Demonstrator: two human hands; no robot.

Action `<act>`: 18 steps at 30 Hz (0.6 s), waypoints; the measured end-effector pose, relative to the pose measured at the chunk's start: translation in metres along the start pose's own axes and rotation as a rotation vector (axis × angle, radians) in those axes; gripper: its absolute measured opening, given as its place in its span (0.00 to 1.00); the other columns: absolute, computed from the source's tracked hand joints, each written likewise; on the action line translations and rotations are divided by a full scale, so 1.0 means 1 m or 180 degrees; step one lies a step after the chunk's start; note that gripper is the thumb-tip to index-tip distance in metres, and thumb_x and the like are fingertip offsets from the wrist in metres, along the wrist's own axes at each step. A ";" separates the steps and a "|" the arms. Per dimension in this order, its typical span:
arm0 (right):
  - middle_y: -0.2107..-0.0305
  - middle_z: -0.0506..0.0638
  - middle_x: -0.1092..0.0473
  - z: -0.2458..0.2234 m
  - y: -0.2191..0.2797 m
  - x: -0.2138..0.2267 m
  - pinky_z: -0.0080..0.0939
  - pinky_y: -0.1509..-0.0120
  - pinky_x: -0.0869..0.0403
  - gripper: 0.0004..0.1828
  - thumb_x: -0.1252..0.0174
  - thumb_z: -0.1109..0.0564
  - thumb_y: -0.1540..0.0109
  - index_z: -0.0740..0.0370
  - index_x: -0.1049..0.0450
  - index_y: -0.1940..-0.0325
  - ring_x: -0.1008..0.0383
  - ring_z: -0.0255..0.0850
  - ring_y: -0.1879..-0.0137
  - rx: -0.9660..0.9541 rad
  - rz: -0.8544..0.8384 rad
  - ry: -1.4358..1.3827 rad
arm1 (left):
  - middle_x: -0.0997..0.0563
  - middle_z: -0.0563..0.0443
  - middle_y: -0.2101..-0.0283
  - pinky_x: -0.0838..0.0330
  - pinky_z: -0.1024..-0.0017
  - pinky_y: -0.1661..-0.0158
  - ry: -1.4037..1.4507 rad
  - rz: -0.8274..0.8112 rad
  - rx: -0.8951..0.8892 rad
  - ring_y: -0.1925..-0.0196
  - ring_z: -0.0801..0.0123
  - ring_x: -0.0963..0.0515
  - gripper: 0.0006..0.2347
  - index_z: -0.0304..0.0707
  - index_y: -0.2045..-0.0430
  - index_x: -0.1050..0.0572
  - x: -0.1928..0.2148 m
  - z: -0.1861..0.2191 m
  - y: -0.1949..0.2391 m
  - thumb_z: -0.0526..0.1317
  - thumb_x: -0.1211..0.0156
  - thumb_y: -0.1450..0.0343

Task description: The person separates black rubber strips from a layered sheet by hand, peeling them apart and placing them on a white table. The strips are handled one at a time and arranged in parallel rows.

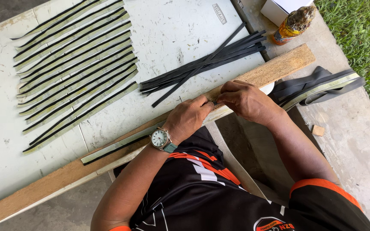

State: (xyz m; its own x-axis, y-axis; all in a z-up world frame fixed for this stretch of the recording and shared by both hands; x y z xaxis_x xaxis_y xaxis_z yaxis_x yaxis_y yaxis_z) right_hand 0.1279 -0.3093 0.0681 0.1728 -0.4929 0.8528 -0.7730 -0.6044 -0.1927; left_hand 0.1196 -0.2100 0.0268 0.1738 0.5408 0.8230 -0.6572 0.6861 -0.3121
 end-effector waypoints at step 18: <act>0.41 0.50 0.30 -0.017 0.040 -0.020 0.62 0.27 0.45 0.42 0.43 0.63 0.48 0.49 0.35 0.27 0.40 0.49 0.28 -0.0912 0.0054 0.0903 | 0.20 0.42 0.60 0.20 0.72 0.73 0.0391 -0.0089 0.0271 0.69 0.60 0.15 0.09 0.26 0.53 0.23 0.006 -0.018 0.019 0.31 0.45 0.25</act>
State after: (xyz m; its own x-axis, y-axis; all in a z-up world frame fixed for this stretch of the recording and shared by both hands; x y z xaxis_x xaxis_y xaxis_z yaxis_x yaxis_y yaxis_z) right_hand 0.0835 -0.3133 0.0518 0.0143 -0.2847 0.9585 -0.9201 -0.3790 -0.0988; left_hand 0.1211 -0.1849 0.0168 0.2779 0.5810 0.7649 -0.7097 0.6608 -0.2441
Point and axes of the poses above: each hand's wrist, its own y-axis away from the middle knuckle, its own x-axis out of the back of the hand, z = x × y, the point moved 10 cm from there along -y, towards the middle knuckle
